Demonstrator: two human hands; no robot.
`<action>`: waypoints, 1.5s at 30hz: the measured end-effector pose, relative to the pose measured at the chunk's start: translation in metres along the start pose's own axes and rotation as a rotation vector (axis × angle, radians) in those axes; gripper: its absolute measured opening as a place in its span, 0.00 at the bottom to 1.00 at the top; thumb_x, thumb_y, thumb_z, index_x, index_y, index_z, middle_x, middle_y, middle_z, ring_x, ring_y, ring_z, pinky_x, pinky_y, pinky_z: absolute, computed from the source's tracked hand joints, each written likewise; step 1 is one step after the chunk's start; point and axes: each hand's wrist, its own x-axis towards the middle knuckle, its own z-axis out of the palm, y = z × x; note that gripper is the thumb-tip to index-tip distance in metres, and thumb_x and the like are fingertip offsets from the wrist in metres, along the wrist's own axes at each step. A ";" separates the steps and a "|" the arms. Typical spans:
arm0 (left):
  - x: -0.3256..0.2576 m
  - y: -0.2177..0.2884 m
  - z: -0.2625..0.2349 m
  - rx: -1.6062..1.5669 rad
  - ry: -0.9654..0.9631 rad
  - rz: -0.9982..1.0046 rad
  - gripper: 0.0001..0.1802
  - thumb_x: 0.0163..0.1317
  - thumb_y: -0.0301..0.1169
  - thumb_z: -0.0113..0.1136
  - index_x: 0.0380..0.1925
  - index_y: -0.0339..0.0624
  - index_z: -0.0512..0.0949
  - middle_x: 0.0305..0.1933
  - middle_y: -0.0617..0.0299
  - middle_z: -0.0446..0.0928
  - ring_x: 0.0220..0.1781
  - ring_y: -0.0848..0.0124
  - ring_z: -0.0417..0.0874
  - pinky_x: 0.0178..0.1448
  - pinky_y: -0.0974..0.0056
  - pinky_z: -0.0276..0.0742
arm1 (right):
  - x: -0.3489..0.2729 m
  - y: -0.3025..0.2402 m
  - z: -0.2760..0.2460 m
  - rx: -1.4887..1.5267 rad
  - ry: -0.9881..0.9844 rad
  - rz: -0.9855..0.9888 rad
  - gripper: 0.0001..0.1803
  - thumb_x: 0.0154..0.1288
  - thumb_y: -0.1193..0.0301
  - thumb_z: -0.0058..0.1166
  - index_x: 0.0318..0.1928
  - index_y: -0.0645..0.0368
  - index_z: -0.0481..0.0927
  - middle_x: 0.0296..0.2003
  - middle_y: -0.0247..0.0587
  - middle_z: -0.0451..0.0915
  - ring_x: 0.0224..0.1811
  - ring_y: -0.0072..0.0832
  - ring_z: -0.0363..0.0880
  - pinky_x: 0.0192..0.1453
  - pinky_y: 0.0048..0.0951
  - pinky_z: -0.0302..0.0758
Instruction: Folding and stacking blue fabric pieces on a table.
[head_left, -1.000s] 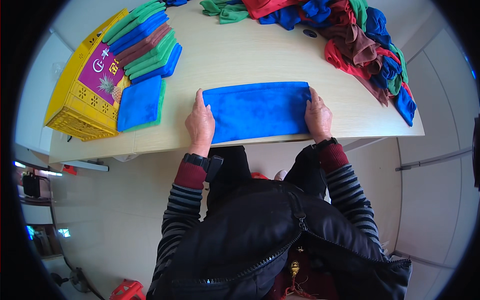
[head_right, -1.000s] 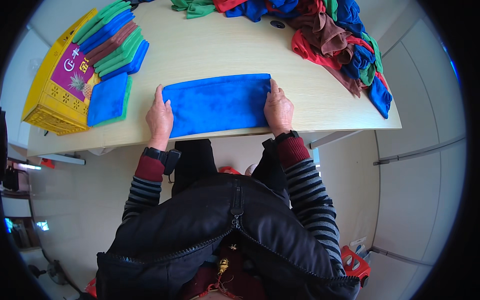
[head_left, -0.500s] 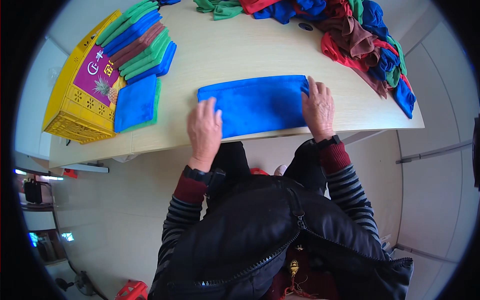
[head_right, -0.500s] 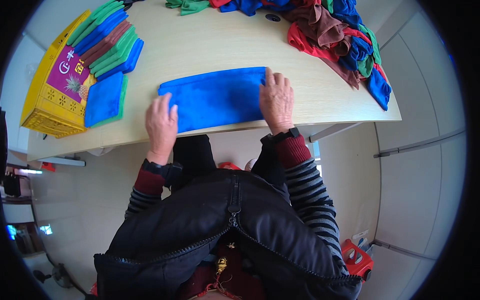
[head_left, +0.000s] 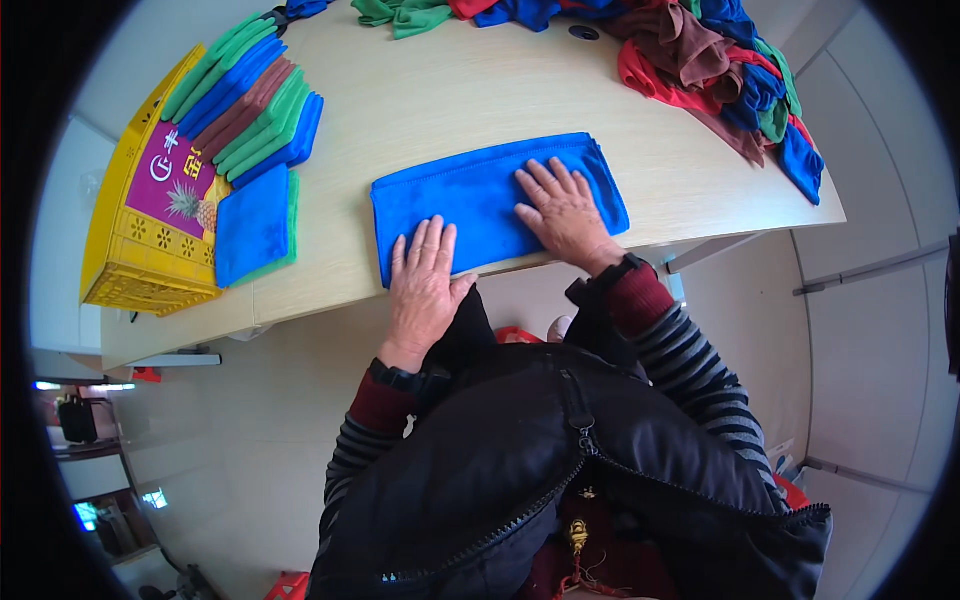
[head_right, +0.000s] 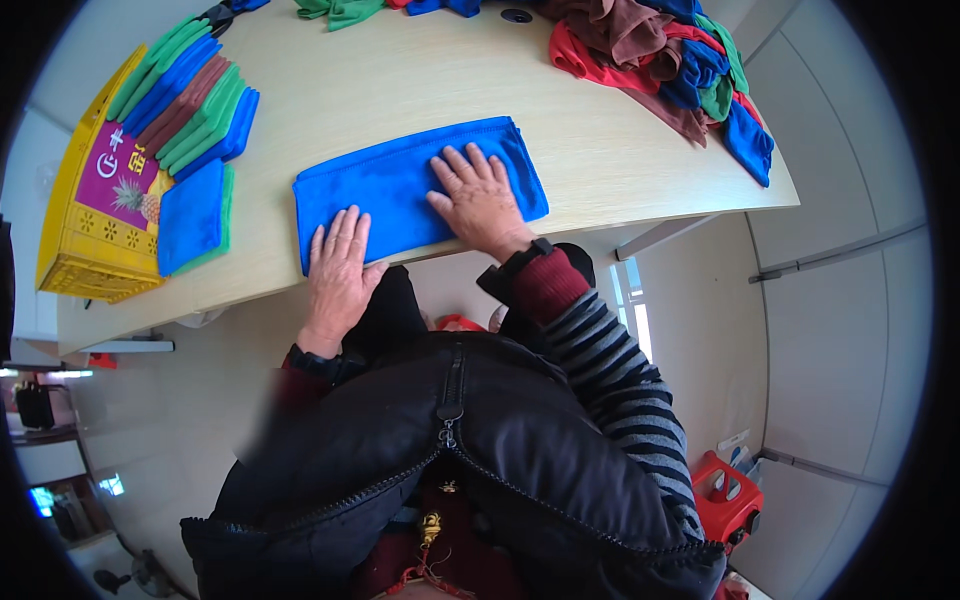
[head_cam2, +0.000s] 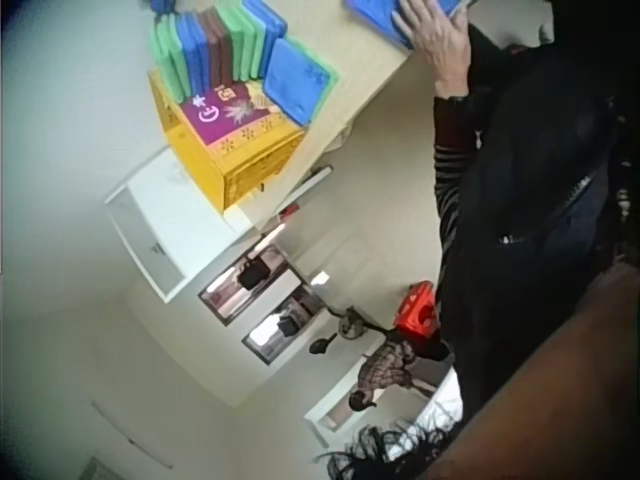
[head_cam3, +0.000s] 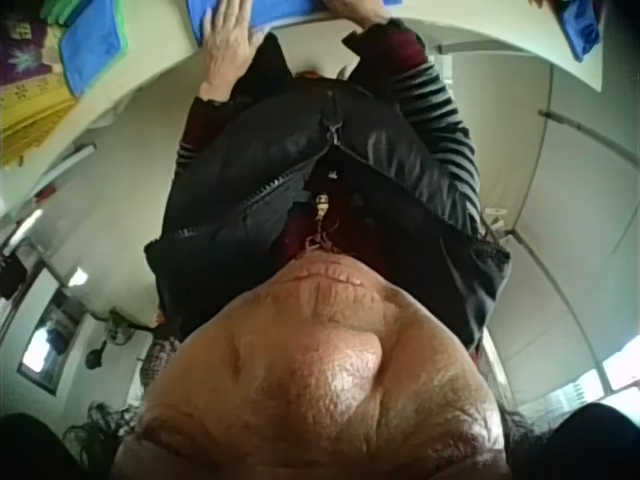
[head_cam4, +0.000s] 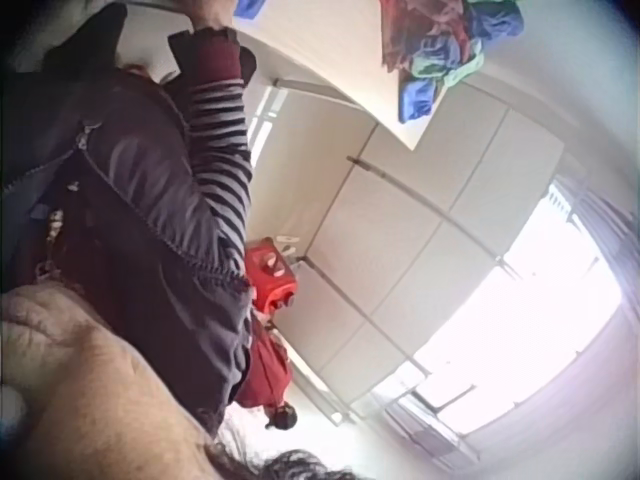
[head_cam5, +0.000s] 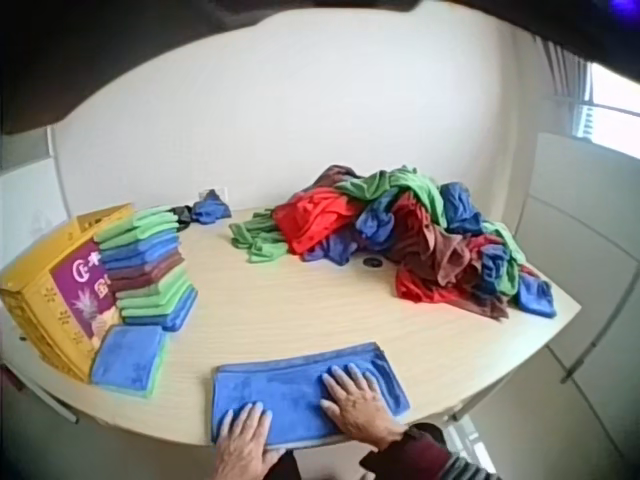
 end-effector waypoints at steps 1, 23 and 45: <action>-0.003 -0.003 0.000 0.004 -0.007 -0.024 0.39 0.68 0.49 0.59 0.72 0.36 0.64 0.78 0.46 0.61 0.79 0.52 0.61 0.82 0.43 0.49 | 0.001 0.010 -0.002 -0.020 0.007 0.031 0.33 0.80 0.47 0.38 0.77 0.50 0.62 0.78 0.44 0.58 0.82 0.48 0.50 0.82 0.55 0.47; 0.086 0.007 0.024 -0.046 -0.083 0.013 0.32 0.76 0.50 0.48 0.72 0.44 0.67 0.78 0.50 0.62 0.80 0.52 0.59 0.81 0.43 0.49 | 0.004 0.007 -0.006 -0.034 0.000 0.117 0.33 0.79 0.48 0.42 0.76 0.49 0.63 0.77 0.45 0.58 0.82 0.48 0.49 0.82 0.55 0.46; 0.055 -0.034 0.011 0.139 0.008 -0.198 0.35 0.75 0.53 0.47 0.74 0.45 0.65 0.80 0.50 0.58 0.82 0.52 0.55 0.82 0.39 0.42 | 0.007 0.004 -0.010 -0.074 0.029 0.130 0.35 0.76 0.48 0.45 0.76 0.50 0.63 0.77 0.46 0.60 0.81 0.47 0.52 0.82 0.56 0.46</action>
